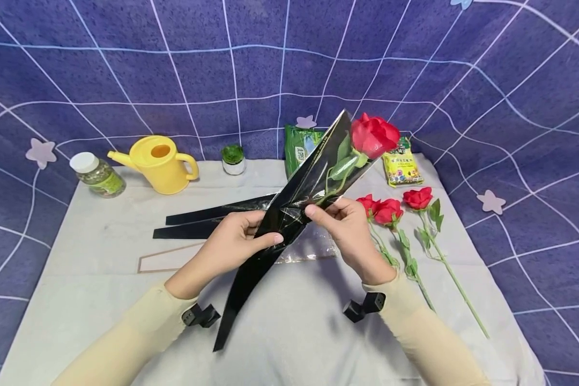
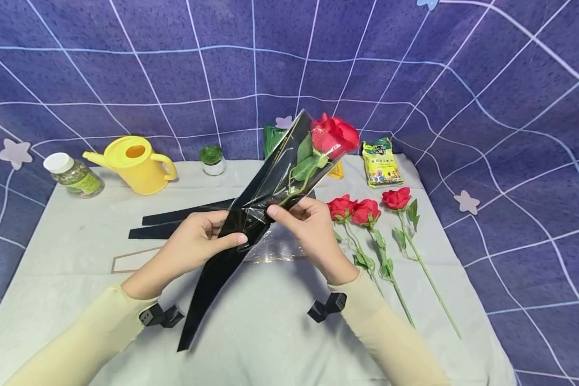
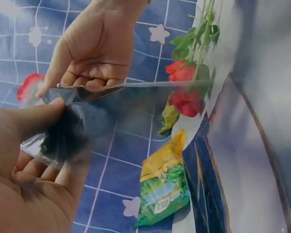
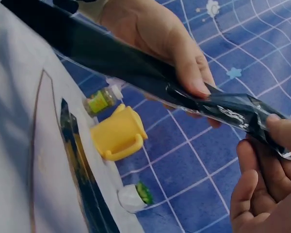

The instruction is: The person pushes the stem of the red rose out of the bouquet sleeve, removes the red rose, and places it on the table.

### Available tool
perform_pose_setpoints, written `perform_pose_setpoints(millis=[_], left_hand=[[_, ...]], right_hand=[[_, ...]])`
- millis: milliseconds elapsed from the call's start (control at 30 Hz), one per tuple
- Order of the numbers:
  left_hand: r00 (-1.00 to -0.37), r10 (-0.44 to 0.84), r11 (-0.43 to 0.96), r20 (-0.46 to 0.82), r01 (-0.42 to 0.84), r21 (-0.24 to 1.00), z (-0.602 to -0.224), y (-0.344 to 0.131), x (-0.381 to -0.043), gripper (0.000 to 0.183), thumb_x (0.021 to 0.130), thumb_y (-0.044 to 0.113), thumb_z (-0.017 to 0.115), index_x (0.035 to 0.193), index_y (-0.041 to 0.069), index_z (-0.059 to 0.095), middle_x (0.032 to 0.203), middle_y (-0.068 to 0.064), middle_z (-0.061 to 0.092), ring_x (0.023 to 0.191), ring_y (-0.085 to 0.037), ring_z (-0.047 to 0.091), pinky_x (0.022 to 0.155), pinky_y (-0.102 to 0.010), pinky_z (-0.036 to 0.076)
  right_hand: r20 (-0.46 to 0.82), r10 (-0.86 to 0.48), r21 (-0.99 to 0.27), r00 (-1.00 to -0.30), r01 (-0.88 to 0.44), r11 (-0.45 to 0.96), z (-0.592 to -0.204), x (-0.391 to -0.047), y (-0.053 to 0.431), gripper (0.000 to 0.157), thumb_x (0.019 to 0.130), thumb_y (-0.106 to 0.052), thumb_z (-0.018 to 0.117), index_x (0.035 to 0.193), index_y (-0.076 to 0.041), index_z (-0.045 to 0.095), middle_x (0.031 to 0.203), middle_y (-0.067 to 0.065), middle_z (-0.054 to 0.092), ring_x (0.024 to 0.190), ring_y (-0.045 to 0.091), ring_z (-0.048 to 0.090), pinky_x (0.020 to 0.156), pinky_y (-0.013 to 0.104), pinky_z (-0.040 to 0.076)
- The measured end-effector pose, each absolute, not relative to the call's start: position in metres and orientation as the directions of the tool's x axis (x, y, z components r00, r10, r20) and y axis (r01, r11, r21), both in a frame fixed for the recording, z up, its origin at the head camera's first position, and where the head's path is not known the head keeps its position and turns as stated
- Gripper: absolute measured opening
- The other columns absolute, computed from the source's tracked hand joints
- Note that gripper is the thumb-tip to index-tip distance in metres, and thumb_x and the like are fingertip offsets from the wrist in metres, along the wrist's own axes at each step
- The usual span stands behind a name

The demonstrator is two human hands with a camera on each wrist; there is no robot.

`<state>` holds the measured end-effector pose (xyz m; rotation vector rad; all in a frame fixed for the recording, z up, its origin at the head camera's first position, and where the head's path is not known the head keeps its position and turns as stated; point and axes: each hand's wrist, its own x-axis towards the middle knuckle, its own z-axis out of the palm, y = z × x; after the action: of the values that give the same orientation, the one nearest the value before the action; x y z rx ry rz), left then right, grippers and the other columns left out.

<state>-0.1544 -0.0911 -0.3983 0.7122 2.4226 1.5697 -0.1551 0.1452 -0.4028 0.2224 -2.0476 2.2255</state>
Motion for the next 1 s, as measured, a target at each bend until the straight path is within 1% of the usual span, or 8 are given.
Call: perform_pose_setpoints(millis=[133,233,367,467,600,667,800,1000], left_hand=[[-0.874,0.466,0.377,0.14,0.339,0.862,-0.397,-0.093,-0.156,0.022,0.082,0.036,0.072,0.08,0.017,0.061,0.054,0.007,0.032,0.048,-0.007,0.03,0.046,-0.024,0.027],[-0.874,0.462,0.416,0.15,0.363,0.834,-0.397,-0.095,-0.157,0.03,0.082,0.039,0.071,0.071,0.018,0.053,0.056,0.006,0.022,0.049,-0.008,0.023,0.048,-0.026,0.023],[-0.872,0.466,0.42,0.151,0.368,0.829,-0.397,-0.095,-0.158,0.031,0.082,0.04,0.071,0.069,0.02,0.052,0.057,0.006,0.022,0.051,-0.009,0.023,0.049,-0.026,0.023],[-0.875,0.46,0.419,0.153,0.366,0.831,-0.398,-0.093,-0.157,0.038,0.082,0.039,0.071,0.064,0.017,0.046,0.057,0.005,0.02,0.051,-0.009,0.021,0.05,-0.026,0.023],[-0.879,0.448,0.417,0.163,0.367,0.832,-0.4,-0.091,-0.156,0.05,0.082,0.038,0.071,0.062,0.011,0.034,0.059,0.004,0.017,0.052,-0.01,0.018,0.051,-0.026,0.023],[-0.876,0.448,0.406,0.178,0.376,0.833,-0.4,-0.09,-0.157,0.05,0.083,0.037,0.071,0.062,0.011,0.034,0.059,0.004,0.018,0.052,-0.01,0.018,0.051,-0.026,0.023],[-0.875,0.448,0.383,0.182,0.372,0.845,-0.4,-0.086,-0.159,0.039,0.083,0.035,0.071,0.062,0.016,0.044,0.057,0.005,0.026,0.049,-0.008,0.023,0.049,-0.026,0.024],[-0.887,0.441,0.361,0.141,0.318,0.877,-0.403,-0.086,-0.159,0.027,0.082,0.032,0.074,0.069,0.016,0.056,0.059,0.005,0.042,0.048,-0.007,0.031,0.048,-0.025,0.029]], right_hand=[[0.193,0.038,-0.966,-0.98,-0.197,-0.167,-0.396,-0.161,0.157,0.027,0.086,-0.015,0.069,0.063,-0.009,0.057,0.058,0.004,0.056,0.056,0.016,0.057,0.053,0.025,0.043],[0.207,0.071,-0.957,-0.976,-0.218,-0.194,-0.39,-0.166,0.167,0.026,0.087,-0.015,0.069,0.065,-0.007,0.057,0.057,0.005,0.052,0.056,0.017,0.056,0.051,0.024,0.041],[0.223,0.104,-0.953,-0.969,-0.24,-0.187,-0.388,-0.17,0.171,0.025,0.085,-0.014,0.071,0.066,-0.005,0.057,0.054,0.007,0.047,0.053,0.015,0.052,0.047,0.024,0.036],[0.219,0.124,-0.946,-0.968,-0.242,-0.216,-0.391,-0.171,0.168,0.025,0.083,-0.013,0.073,0.066,-0.004,0.058,0.054,0.006,0.049,0.053,0.015,0.053,0.052,0.026,0.044],[0.197,0.11,-0.957,-0.974,-0.216,-0.192,-0.4,-0.169,0.161,0.02,0.08,-0.012,0.076,0.069,-0.003,0.062,0.06,0.008,0.059,0.057,0.02,0.058,0.063,0.031,0.05],[0.174,0.088,-0.971,-0.981,-0.186,-0.148,-0.403,-0.166,0.157,0.017,0.079,-0.014,0.077,0.073,-0.003,0.065,0.064,0.01,0.063,0.06,0.023,0.06,0.062,0.031,0.05],[0.126,0.053,-0.987,-0.991,-0.131,-0.091,-0.408,-0.161,0.15,0.019,0.078,-0.018,0.078,0.073,-0.004,0.066,0.066,0.012,0.064,0.056,0.018,0.056,0.052,0.024,0.043],[0.124,-0.005,-0.989,-0.992,-0.123,-0.087,-0.41,-0.157,0.145,0.018,0.078,-0.016,0.078,0.072,-0.003,0.067,0.071,0.01,0.067,0.061,0.016,0.056,0.054,0.025,0.043]])
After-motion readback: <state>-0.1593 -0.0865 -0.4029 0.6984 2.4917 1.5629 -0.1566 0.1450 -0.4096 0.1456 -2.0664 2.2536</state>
